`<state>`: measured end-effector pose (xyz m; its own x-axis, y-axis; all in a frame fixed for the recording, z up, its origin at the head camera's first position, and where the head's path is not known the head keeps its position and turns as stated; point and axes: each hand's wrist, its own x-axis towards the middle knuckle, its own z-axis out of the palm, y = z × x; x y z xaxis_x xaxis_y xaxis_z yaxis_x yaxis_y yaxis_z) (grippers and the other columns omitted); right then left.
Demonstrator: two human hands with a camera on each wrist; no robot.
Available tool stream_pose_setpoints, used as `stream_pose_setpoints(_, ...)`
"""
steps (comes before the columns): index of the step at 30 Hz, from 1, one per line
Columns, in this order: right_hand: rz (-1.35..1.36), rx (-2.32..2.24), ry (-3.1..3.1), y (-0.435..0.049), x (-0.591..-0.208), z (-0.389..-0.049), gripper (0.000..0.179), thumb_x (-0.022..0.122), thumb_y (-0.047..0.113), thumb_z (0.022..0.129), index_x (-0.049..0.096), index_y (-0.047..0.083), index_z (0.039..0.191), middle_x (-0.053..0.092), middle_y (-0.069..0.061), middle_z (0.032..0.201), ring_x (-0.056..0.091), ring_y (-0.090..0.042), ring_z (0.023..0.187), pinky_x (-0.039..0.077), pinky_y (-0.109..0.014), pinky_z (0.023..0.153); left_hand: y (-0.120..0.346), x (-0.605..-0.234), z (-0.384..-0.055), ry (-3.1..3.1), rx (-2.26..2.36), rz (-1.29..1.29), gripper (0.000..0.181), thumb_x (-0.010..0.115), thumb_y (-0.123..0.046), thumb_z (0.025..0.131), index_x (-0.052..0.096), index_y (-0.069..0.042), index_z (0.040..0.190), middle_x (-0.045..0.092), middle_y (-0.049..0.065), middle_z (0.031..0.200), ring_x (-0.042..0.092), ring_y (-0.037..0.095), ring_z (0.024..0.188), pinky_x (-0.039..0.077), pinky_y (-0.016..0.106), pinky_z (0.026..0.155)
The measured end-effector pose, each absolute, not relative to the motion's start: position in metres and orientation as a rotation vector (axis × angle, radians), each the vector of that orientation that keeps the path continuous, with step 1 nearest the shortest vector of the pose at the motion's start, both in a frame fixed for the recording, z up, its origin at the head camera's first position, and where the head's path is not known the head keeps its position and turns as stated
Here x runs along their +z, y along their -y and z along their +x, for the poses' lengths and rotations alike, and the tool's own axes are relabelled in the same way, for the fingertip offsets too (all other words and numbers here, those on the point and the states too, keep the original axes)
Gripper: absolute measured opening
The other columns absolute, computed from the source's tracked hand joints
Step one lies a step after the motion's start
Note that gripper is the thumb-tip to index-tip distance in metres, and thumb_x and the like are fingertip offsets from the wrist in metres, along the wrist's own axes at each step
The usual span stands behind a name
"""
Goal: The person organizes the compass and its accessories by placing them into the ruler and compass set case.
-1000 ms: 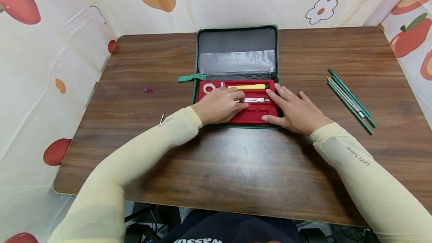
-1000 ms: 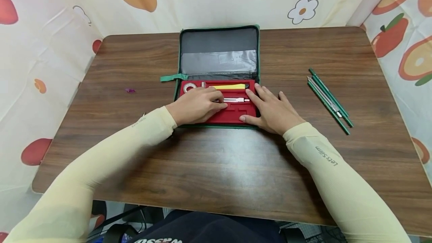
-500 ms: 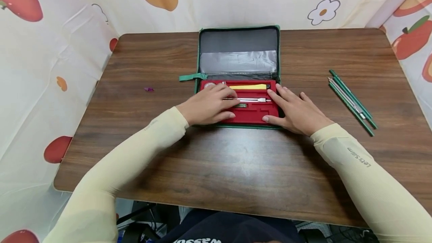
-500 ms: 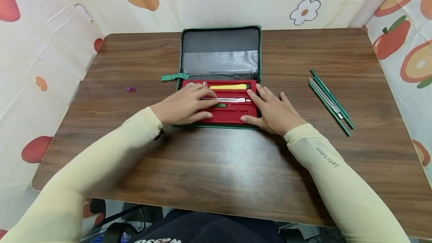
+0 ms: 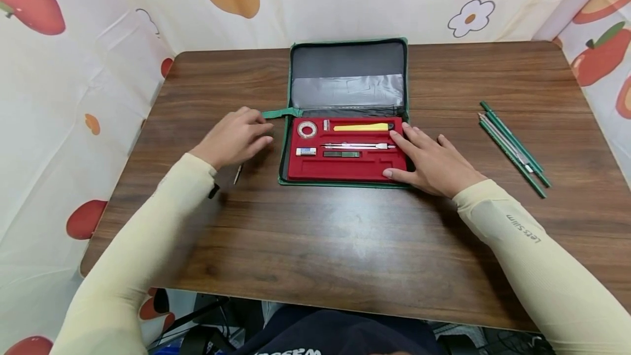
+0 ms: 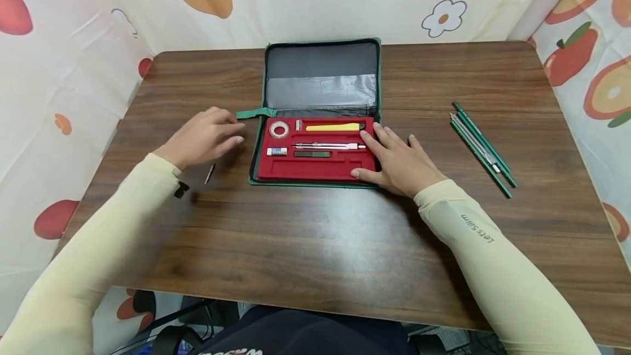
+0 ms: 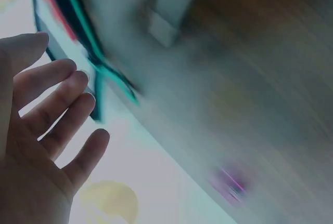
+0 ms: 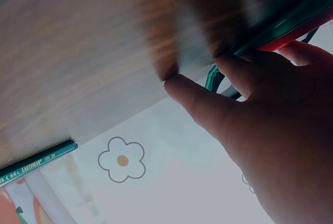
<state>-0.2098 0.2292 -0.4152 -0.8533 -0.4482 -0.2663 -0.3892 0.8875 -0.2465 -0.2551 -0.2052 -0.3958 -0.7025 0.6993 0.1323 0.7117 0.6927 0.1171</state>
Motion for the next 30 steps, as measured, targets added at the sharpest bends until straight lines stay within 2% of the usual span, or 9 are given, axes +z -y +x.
stream_pose_setpoints(7, -0.617, -0.253, -2.737, -0.229, -0.416, -0.21, 0.105, 0.044, 0.083, 0.085, 0.019, 0.017, 0.162, 0.012, -0.016, 0.166, 0.015, -0.037, 0.151, 0.012, -0.07, 0.112, 0.26, -0.398, -0.258, 2.859, -0.08, -0.917, 0.028, 0.068, -0.017, 0.096, 0.073, 0.005, 0.112, 0.062, 0.02, 0.102, 0.056, 0.039, 0.094, 0.049, 0.054, 0.078)
stream_pose_setpoints(13, -0.614, -0.253, -2.733, -0.229, -0.416, -0.211, 0.105, 0.044, 0.083, 0.085, 0.018, 0.017, 0.162, 0.012, -0.016, 0.166, 0.014, -0.038, 0.15, 0.011, -0.071, 0.112, 0.281, -0.401, -0.256, 2.907, 0.017, -0.771, 0.022, 0.07, -0.009, 0.092, 0.074, 0.005, 0.108, 0.06, 0.019, 0.096, 0.057, 0.04, 0.09, 0.05, 0.053, 0.072)
stream_pose_setpoints(17, -0.613, -0.258, -2.733, -0.228, -0.416, -0.21, 0.104, 0.045, 0.082, 0.086, 0.019, 0.017, 0.162, 0.013, -0.016, 0.166, 0.014, -0.038, 0.15, 0.012, -0.07, 0.113, 0.286, -0.406, -0.255, 2.96, 0.015, -0.742, 0.022, 0.068, -0.004, 0.091, 0.073, 0.006, 0.11, 0.059, 0.02, 0.095, 0.056, 0.04, 0.089, 0.051, 0.053, 0.075)
stream_pose_setpoints(21, -0.606, -0.268, -2.729, -0.227, -0.416, -0.21, 0.104, 0.045, 0.082, 0.086, 0.018, 0.017, 0.162, 0.012, -0.016, 0.166, 0.014, -0.038, 0.151, 0.011, -0.07, 0.113, 0.287, -0.409, -0.257, 2.964, -0.037, -0.727, 0.016, 0.066, 0.001, 0.09, 0.074, 0.006, 0.103, 0.058, 0.021, 0.089, 0.057, 0.041, 0.086, 0.05, 0.053, 0.08)
stream_pose_setpoints(25, -0.6, -0.264, -2.731, -0.228, -0.415, -0.21, 0.104, 0.045, 0.082, 0.085, 0.018, 0.017, 0.162, 0.011, -0.015, 0.166, 0.014, -0.038, 0.151, 0.011, -0.07, 0.113, 0.284, -0.409, -0.257, 2.941, -0.095, -0.702, 0.009, 0.068, 0.002, 0.09, 0.074, 0.005, 0.096, 0.06, 0.019, 0.085, 0.06, 0.041, 0.084, 0.051, 0.053, 0.079)
stream_pose_setpoints(30, -0.603, -0.256, -2.735, -0.228, -0.415, -0.21, 0.104, 0.045, 0.082, 0.086, 0.018, 0.017, 0.162, 0.012, -0.016, 0.166, 0.014, -0.037, 0.151, 0.012, -0.07, 0.113, 0.269, -0.402, -0.256, 2.934, -0.147, -0.677, 0.008, 0.069, -0.004, 0.093, 0.075, -0.001, 0.097, 0.069, 0.017, 0.089, 0.065, 0.038, 0.083, 0.053, 0.054, 0.075)
